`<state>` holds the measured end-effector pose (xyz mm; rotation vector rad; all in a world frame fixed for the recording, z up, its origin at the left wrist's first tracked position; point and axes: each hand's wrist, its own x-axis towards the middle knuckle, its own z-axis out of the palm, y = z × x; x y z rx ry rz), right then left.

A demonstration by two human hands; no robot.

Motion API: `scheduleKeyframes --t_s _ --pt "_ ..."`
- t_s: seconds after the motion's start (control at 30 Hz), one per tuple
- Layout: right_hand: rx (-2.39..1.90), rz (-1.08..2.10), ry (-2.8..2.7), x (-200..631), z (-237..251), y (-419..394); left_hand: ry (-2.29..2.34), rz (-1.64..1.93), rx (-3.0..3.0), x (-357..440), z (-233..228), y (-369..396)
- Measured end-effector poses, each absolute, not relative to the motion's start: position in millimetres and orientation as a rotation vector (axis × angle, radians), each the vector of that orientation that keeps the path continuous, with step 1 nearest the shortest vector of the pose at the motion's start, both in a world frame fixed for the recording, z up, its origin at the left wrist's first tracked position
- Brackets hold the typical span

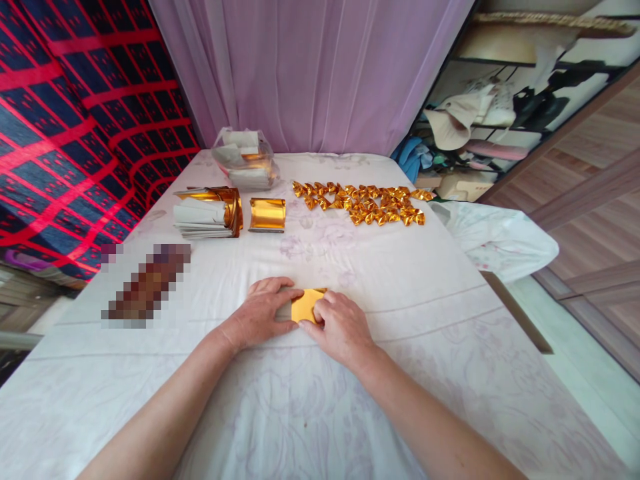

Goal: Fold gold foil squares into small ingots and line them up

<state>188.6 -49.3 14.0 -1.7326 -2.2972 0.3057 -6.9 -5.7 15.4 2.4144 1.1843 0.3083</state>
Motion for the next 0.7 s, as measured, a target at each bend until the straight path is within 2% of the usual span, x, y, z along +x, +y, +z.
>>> scheduleKeyframes --t_s 0.27,0.7 --pt "-1.697 0.311 -2.277 196 12 -49 1.172 0.275 2.41 -9 15 -4" --pt "-1.876 0.474 -2.153 227 20 -55 1.183 0.271 2.375 -8 17 -5"
